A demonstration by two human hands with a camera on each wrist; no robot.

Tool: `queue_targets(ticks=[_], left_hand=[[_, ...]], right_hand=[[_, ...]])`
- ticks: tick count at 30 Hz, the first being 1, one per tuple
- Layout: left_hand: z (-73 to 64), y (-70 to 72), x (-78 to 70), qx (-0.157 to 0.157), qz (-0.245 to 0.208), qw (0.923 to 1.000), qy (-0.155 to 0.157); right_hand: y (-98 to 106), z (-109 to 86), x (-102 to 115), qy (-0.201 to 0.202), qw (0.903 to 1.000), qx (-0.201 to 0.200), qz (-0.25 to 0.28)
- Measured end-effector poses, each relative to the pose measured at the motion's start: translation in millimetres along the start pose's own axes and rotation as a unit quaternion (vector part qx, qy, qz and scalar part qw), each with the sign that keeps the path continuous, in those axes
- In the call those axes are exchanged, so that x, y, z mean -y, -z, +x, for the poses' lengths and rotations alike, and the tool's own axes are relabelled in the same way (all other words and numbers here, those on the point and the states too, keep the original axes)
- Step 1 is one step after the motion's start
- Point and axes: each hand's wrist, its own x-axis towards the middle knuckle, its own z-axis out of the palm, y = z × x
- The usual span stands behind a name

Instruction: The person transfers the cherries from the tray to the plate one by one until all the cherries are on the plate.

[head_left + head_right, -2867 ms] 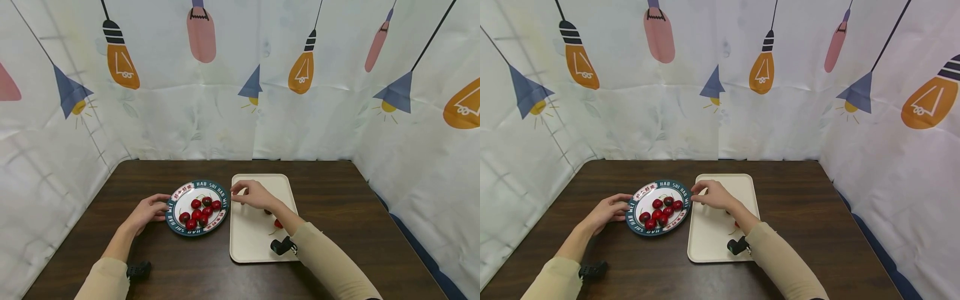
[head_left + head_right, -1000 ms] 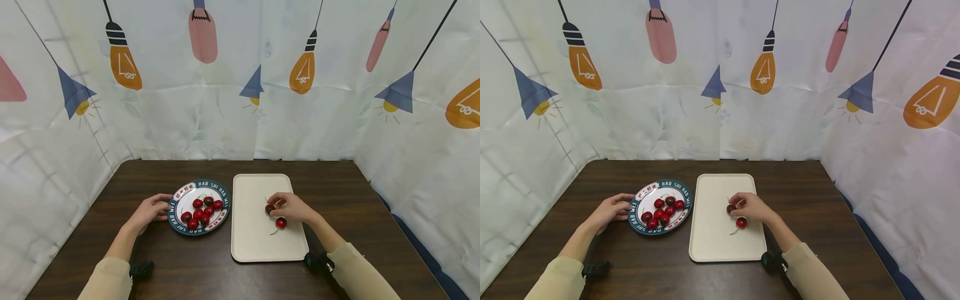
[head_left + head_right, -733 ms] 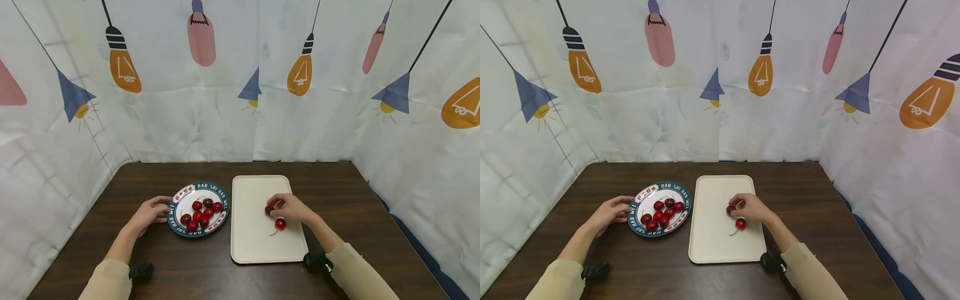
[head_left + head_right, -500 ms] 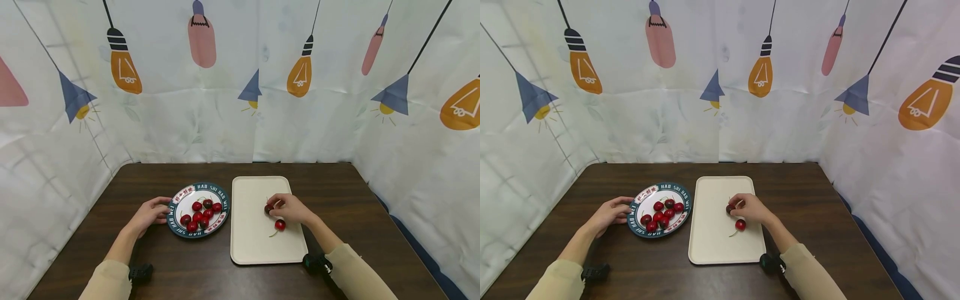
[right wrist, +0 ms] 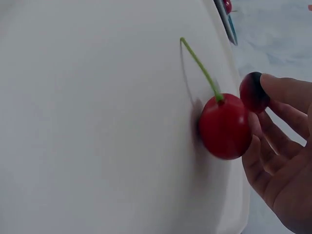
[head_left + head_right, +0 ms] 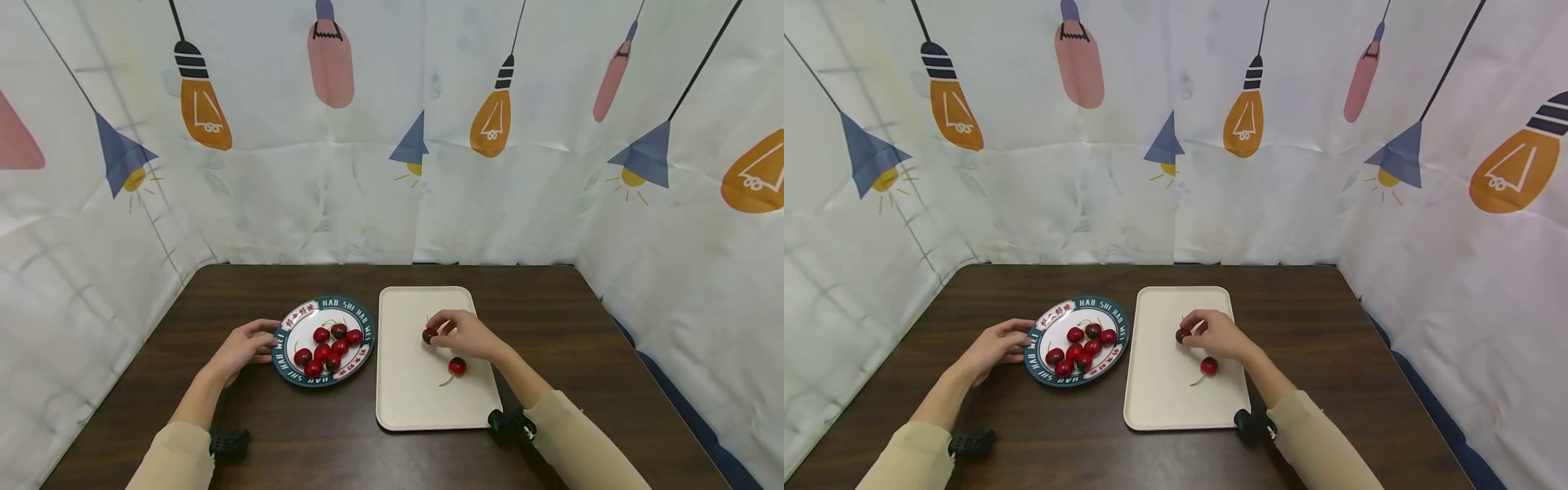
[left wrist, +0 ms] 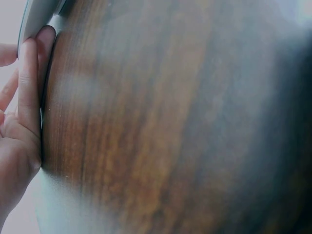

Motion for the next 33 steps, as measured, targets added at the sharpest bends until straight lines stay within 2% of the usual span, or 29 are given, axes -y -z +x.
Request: queue_targets(ticks=[11, 17, 24, 33], left_hand=[[-0.8, -1.0, -0.6, 0.004, -0.003, 1.0000, -0.003], [1.3, 0.0, 0.8, 0.002, -0.001, 1.0000, 0.000], [2.9, -0.6, 0.9, 0.004, -0.005, 1.0000, 0.001], [1.5, 0.6, 0.5, 0.002, -0.002, 1.0000, -0.001]], right_hand=[[-6.8, 17.0, 23.3, 0.035, 0.9993, 0.008, -0.009], [-22.1, 33.2, 33.3, 0.040, 0.9989, 0.021, -0.008], [-43.6, 50.2, 41.4, 0.029, 0.9989, 0.036, 0.004], [-65.0, 63.2, 62.4, 0.054, 0.9965, 0.064, 0.000]])
